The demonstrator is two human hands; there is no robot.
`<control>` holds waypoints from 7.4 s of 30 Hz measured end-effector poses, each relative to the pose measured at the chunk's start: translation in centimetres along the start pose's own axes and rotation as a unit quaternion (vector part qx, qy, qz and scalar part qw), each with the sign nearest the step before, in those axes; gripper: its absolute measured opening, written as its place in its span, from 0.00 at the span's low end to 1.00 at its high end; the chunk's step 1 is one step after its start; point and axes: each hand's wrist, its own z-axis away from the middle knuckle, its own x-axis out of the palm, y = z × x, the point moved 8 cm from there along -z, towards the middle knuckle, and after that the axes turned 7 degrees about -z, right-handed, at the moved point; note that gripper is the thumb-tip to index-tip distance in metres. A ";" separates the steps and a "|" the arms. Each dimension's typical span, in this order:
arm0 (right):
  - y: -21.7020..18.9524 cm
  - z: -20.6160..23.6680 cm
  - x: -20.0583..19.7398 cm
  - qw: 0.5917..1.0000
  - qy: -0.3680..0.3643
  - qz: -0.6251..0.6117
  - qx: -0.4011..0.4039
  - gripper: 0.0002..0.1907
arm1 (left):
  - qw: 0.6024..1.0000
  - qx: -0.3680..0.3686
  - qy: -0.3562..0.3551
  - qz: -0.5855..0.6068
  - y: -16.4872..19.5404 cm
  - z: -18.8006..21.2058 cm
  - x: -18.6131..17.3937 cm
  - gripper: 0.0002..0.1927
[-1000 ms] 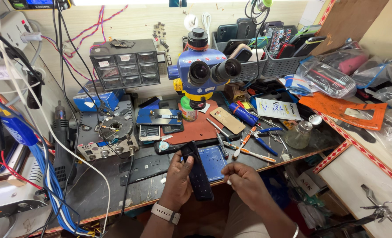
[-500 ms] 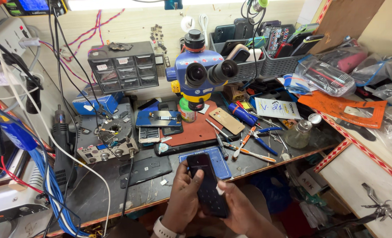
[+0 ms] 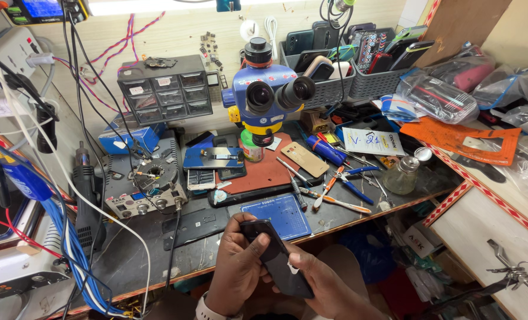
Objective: The person works on a smartphone at a repair bench. They pick up the phone, use a thin metal tool to pry along its edge, separate the back cover, handle the exposed battery and internal components, then press the phone's screen and buttons while checking it.
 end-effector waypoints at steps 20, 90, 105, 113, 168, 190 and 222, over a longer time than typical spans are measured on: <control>0.2 0.1 0.6 0.995 -0.077 -0.061 -0.003 0.38 | 0.994 0.007 0.054 -0.091 0.5 1.2 0.4 0.24; -0.4 2.7 0.0 0.978 0.030 -0.175 -0.108 0.36 | 0.985 -0.135 -0.090 -0.054 -4.1 -3.0 2.2 0.21; 1.7 -0.2 -1.1 0.961 0.046 -0.262 -0.078 0.35 | 0.986 -0.160 0.015 -0.041 -3.6 -4.2 -0.9 0.23; 1.2 -3.5 -0.1 0.980 0.024 -0.172 -0.098 0.40 | 0.985 -0.114 0.015 -0.131 -0.9 -4.1 -3.9 0.25; 1.1 -6.9 2.1 0.969 -0.109 -0.212 0.062 0.34 | 0.973 -0.003 0.062 -0.222 0.1 -1.2 -6.2 0.38; 0.4 -5.9 3.1 0.973 -0.078 -0.197 0.094 0.43 | 0.982 0.008 0.069 -0.175 0.2 -1.3 -6.4 0.37; -0.5 -6.4 -0.4 0.974 0.140 0.173 -0.049 0.20 | 0.977 -0.001 0.033 -0.213 -0.1 -0.7 -6.5 0.54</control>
